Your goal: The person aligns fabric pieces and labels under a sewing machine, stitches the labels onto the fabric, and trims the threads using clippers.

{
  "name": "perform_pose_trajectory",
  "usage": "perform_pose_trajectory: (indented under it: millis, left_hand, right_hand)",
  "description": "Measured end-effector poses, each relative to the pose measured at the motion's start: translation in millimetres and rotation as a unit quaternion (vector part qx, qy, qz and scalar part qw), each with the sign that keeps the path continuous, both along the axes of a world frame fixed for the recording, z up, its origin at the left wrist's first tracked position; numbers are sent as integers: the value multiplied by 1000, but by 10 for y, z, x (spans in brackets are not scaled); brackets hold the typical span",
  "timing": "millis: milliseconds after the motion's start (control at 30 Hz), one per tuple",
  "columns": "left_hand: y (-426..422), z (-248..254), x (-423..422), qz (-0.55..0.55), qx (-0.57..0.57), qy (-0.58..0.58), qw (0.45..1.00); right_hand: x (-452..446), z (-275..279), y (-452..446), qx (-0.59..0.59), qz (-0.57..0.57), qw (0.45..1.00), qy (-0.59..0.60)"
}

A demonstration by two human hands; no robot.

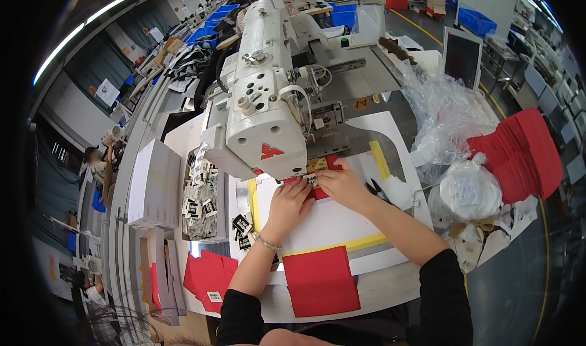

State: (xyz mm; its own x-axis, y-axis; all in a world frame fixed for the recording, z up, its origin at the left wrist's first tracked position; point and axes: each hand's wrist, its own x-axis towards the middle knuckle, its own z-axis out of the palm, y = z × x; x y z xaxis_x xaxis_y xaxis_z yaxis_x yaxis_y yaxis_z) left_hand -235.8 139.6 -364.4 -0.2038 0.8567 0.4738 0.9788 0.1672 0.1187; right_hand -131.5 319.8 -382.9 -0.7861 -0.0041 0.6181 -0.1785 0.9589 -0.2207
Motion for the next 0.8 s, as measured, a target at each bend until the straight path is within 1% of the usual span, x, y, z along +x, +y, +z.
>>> perform_pose_trajectory:
  millis: [467,567,800]
  left_hand:
    - [-13,22,40,19,-51,1,999]
    - [-15,8,40,19,-53,8,998]
    - [-26,58,75,33,-88,5,996]
  right_hand:
    - [-29,-2,2,29,-6,1000,7]
    - [-26,-12,-14,18,-19,1000,0]
    - [32,87,15,43,-43,998,-12]
